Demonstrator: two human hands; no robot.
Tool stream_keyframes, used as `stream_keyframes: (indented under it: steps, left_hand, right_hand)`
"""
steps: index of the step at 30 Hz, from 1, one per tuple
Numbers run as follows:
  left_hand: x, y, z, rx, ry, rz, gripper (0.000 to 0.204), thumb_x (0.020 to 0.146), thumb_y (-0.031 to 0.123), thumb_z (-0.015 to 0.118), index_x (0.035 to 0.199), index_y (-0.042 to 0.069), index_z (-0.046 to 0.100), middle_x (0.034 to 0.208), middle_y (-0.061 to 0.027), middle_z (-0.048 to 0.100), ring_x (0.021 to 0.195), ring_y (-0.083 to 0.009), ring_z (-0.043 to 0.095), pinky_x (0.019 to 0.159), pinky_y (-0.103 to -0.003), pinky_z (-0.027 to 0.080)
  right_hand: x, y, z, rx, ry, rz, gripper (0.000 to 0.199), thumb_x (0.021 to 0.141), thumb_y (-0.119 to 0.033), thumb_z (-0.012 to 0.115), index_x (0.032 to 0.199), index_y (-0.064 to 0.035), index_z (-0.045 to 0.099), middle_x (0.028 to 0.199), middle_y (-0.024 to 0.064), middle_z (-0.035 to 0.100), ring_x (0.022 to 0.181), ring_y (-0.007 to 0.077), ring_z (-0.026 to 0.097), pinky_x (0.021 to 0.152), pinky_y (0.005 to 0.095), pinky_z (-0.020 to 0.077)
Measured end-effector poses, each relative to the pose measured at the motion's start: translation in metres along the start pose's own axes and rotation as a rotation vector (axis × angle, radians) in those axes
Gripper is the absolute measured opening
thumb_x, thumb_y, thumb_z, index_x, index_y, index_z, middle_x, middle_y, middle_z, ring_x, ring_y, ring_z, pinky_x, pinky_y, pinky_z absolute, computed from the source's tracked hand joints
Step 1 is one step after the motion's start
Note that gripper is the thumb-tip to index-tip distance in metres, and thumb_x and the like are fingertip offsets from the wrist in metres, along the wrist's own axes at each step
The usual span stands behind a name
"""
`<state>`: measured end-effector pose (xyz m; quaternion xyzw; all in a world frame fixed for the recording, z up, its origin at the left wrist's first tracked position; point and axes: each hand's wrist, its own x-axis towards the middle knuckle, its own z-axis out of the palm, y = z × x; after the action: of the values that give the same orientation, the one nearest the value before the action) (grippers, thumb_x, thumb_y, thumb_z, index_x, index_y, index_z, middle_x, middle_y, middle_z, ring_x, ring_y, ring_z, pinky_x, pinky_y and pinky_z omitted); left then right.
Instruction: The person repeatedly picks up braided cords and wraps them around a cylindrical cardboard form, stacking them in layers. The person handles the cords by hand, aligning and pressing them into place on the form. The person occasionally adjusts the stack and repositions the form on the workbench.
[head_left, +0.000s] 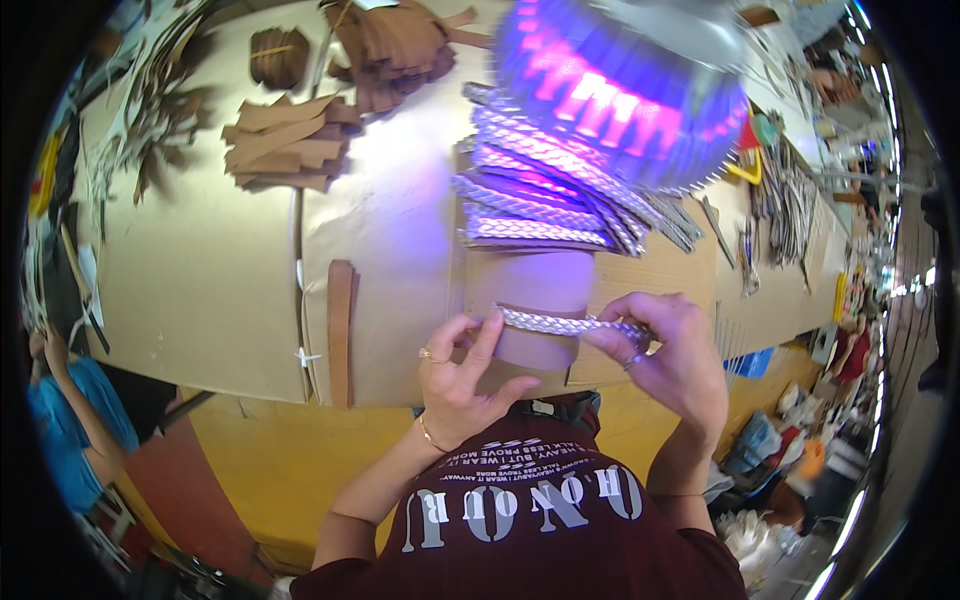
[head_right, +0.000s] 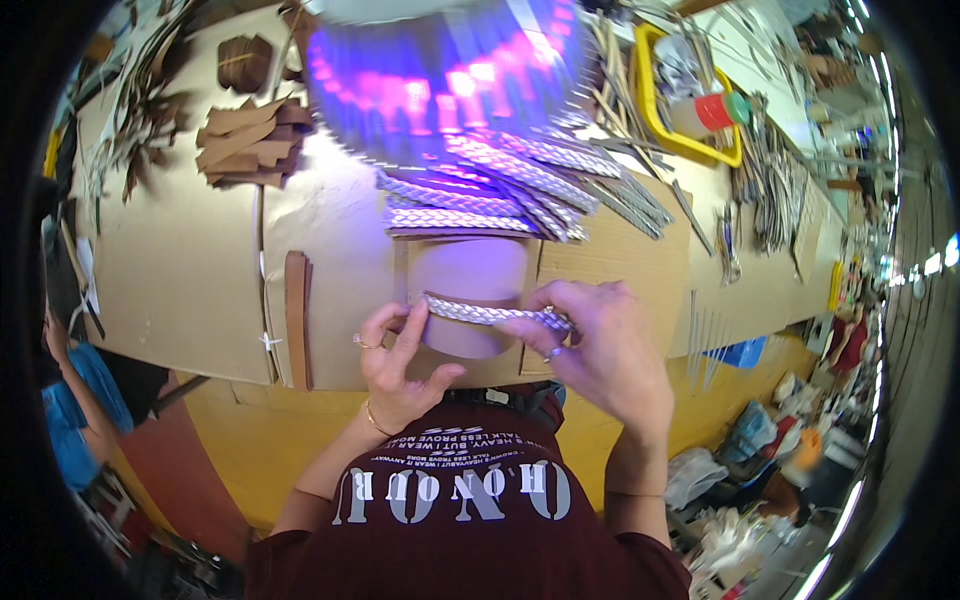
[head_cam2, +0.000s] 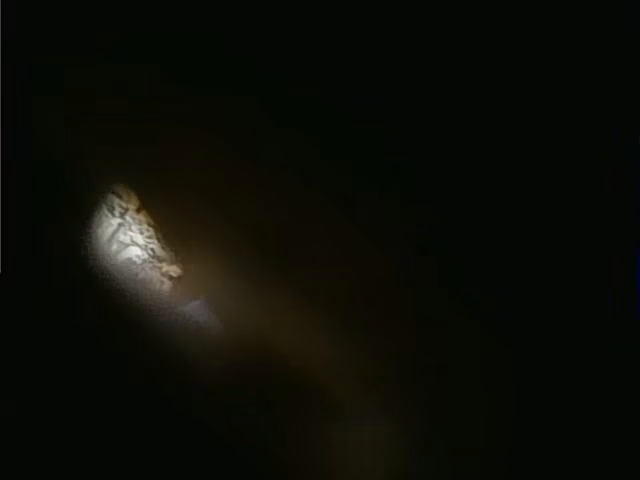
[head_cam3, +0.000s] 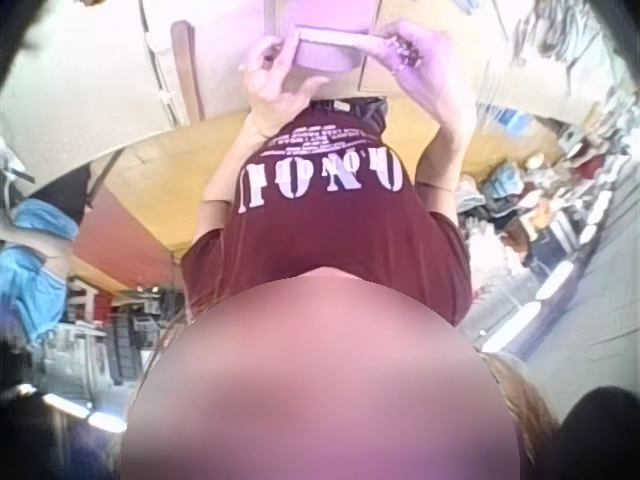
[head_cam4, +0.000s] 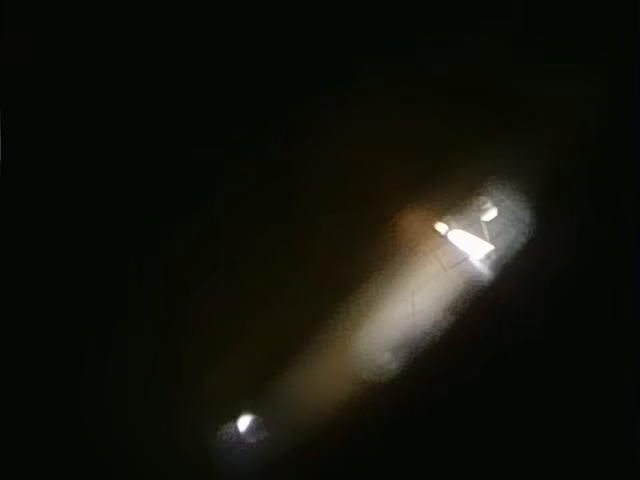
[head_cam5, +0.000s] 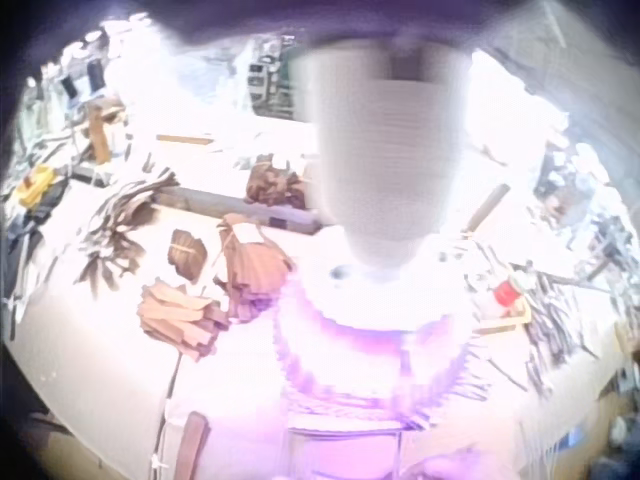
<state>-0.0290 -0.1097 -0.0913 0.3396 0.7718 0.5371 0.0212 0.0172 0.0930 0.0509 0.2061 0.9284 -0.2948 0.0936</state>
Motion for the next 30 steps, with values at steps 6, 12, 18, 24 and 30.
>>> stream_keyframes:
  steps: [6, 12, 18, 24, 30]
  left_hand:
    - [0.0, -0.002, -0.001, 0.049, -0.024, 0.046, 0.078, 0.072, 0.041, 0.083, 0.132, -0.001, 0.057, 0.112, -0.0158, 0.052, 0.085, -0.0248, 0.054, 0.073, -0.035, 0.048]
    - [-0.002, -0.001, -0.002, 0.036, -0.05, 0.02, 0.074, 0.075, 0.037, 0.082, 0.13, -0.005, 0.057, 0.114, -0.0175, 0.05, 0.089, -0.0266, 0.055, 0.076, -0.035, 0.048]
    - [-0.003, 0.0, -0.005, 0.052, -0.078, 0.0, 0.072, 0.077, 0.036, 0.079, 0.13, -0.008, 0.057, 0.116, -0.0185, 0.049, 0.091, -0.0265, 0.055, 0.078, -0.036, 0.047]
    - [-0.004, -0.002, -0.007, 0.072, -0.086, 0.01, 0.07, 0.078, 0.033, 0.076, 0.131, -0.008, 0.055, 0.116, -0.0184, 0.047, 0.092, -0.0263, 0.055, 0.08, -0.037, 0.047]
    - [-0.006, -0.006, -0.005, 0.071, -0.077, 0.023, 0.067, 0.079, 0.03, 0.073, 0.133, -0.006, 0.054, 0.118, -0.0187, 0.044, 0.092, -0.0264, 0.054, 0.078, -0.037, 0.047]
  right_hand:
    - [-0.009, 0.032, -0.005, 0.202, -0.012, 0.034, 0.023, 0.084, -0.023, 0.076, 0.079, -0.0013, 0.068, 0.067, 0.0089, 0.063, 0.059, 0.0189, 0.059, 0.056, 0.0329, 0.0443]
    - [-0.007, 0.053, 0.015, 0.32, -0.039, 0.076, 0.029, 0.087, -0.029, 0.074, 0.083, 0.0002, 0.069, 0.069, 0.0108, 0.065, 0.062, 0.0196, 0.061, 0.059, 0.0318, 0.0469]
    - [-0.003, 0.075, 0.039, 0.471, -0.064, 0.072, 0.034, 0.085, -0.033, 0.075, 0.085, 0.0005, 0.07, 0.07, 0.0091, 0.065, 0.063, 0.0171, 0.06, 0.061, 0.0309, 0.0476]
    - [0.008, 0.093, 0.066, 0.822, -0.128, 0.225, 0.047, 0.078, -0.047, 0.079, 0.08, -0.001, 0.067, 0.062, 0.0037, 0.06, 0.056, 0.011, 0.053, 0.054, 0.0291, 0.0431]
    - [0.01, 0.109, 0.076, 1.002, -0.175, 0.32, 0.029, 0.08, -0.025, 0.082, 0.087, -0.0032, 0.064, 0.072, -0.0019, 0.065, 0.063, 0.0021, 0.056, 0.054, 0.0178, 0.0417]
